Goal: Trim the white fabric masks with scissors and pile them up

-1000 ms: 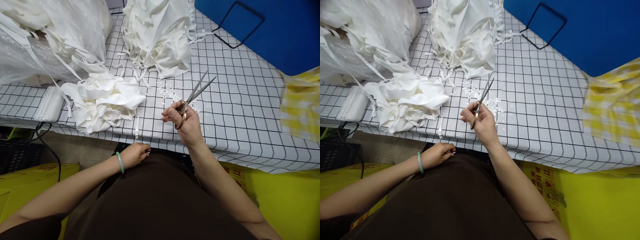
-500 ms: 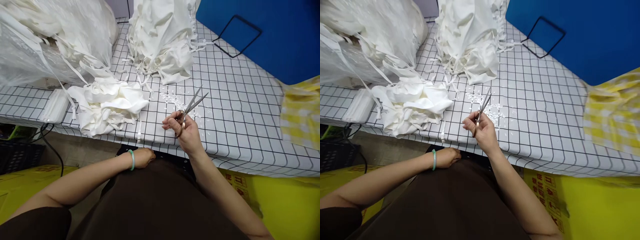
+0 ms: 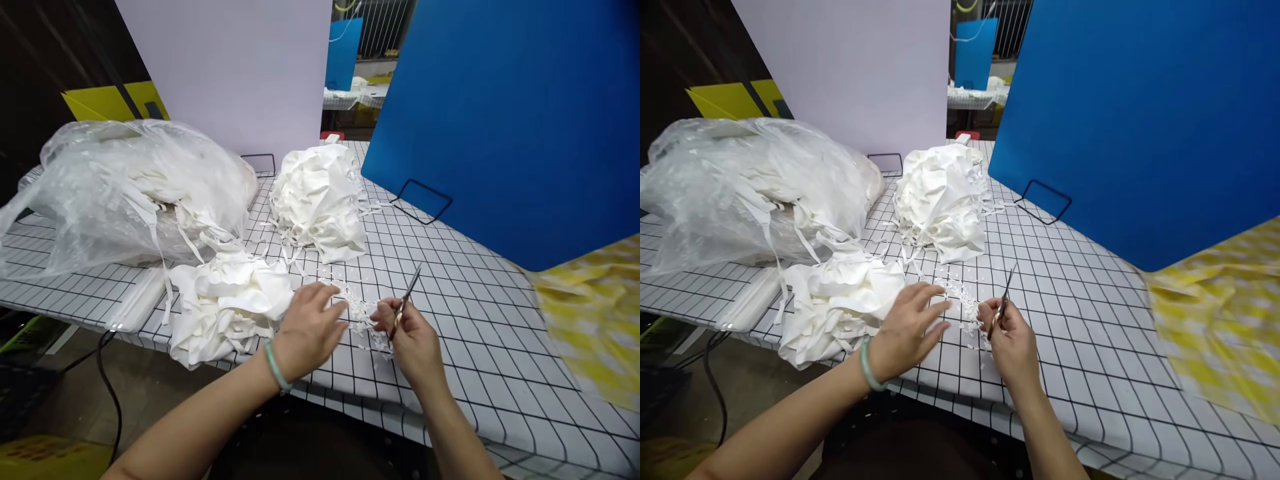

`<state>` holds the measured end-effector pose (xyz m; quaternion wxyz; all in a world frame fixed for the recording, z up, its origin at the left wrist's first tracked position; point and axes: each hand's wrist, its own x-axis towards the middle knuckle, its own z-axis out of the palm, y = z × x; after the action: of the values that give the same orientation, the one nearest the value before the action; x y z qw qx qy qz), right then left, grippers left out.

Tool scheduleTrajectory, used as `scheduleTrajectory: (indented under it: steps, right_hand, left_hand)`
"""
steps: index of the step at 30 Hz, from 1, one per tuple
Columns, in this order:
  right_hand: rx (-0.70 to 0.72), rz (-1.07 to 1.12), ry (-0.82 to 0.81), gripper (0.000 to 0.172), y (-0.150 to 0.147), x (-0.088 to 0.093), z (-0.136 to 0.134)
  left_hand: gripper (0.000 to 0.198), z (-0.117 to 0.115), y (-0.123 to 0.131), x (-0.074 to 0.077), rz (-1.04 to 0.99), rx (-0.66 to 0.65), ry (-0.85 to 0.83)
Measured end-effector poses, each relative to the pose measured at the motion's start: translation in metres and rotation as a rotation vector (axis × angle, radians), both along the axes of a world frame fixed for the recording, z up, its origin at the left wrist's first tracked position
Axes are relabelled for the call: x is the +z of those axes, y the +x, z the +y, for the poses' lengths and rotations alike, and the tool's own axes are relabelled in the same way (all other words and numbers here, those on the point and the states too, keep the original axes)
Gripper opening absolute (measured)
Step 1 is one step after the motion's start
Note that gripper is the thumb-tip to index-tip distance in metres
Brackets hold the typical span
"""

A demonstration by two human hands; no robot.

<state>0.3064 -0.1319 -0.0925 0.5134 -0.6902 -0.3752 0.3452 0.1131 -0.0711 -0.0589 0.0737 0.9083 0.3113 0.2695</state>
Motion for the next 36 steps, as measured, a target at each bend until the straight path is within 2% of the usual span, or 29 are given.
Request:
scheduleTrajectory:
  steps: [2,3,5,6,8,10,13,15,16,18,21,24,26,29,31,36]
  right_hand:
    - [0.016,-0.069,-0.076,0.049,0.003,-0.003,0.001]
    - [0.026,-0.095,-0.089,0.049,0.002,-0.004,0.003]
    - [0.06,-0.134,-0.063,0.047,-0.005,-0.005,0.01]
    - [0.072,-0.151,-0.037,0.045,-0.01,-0.005,0.014]
    - [0.082,-0.169,0.015,0.045,-0.02,-0.005,0.023]
    - [0.101,-0.141,0.056,0.046,-0.029,-0.003,0.031]
    - [0.178,0.041,0.103,0.046,-0.044,-0.001,0.043]
    - [0.256,0.24,0.116,0.045,-0.059,-0.002,0.055]
    - [0.306,0.352,0.111,0.046,-0.068,-0.002,0.062]
    - [0.364,0.498,0.075,0.051,-0.085,-0.005,0.074]
    - [0.274,0.456,0.036,0.054,-0.098,-0.009,0.084]
    - [0.148,0.362,0.104,0.046,-0.088,-0.007,0.076]
    - [0.206,0.407,0.194,0.04,-0.076,-0.002,0.066]
    - [0.402,0.572,0.214,0.034,-0.069,0.007,0.053]
    - [0.445,0.627,0.147,0.035,-0.071,0.01,0.05]
    - [0.399,0.688,0.132,0.04,-0.08,0.012,0.05]
  left_hand:
    - [0.039,0.005,-0.031,-0.007,-0.017,0.159,0.022]
    - [0.036,0.009,-0.047,-0.008,0.007,0.219,-0.007]
    - [0.017,0.017,-0.077,-0.003,-0.001,0.233,-0.149]
    - [0.016,0.021,-0.089,0.004,-0.078,0.209,-0.245]
    - [0.02,0.027,-0.106,0.026,-0.382,0.185,-0.423]
    - [0.013,0.028,-0.114,0.055,-0.774,0.237,-0.505]
    - [0.004,0.024,-0.117,0.086,-1.241,0.274,-0.423]
    - [0.009,0.021,-0.116,0.091,-1.394,0.271,-0.349]
    - [0.01,0.02,-0.116,0.088,-1.411,0.265,-0.369]
    - [0.006,0.019,-0.112,0.075,-1.376,0.235,-0.549]
    - [0.013,0.016,-0.098,0.053,-1.307,0.201,-0.956]
    - [0.016,0.009,-0.077,0.038,-1.294,0.182,-1.224]
    - [0.016,0.006,-0.063,0.033,-1.278,0.152,-1.32]
    - [0.016,0.004,-0.05,0.024,-1.262,0.069,-1.369]
    - [0.014,0.006,-0.049,0.019,-1.218,-0.012,-1.352]
    - [0.006,0.011,-0.057,0.011,-0.996,-0.089,-0.988]
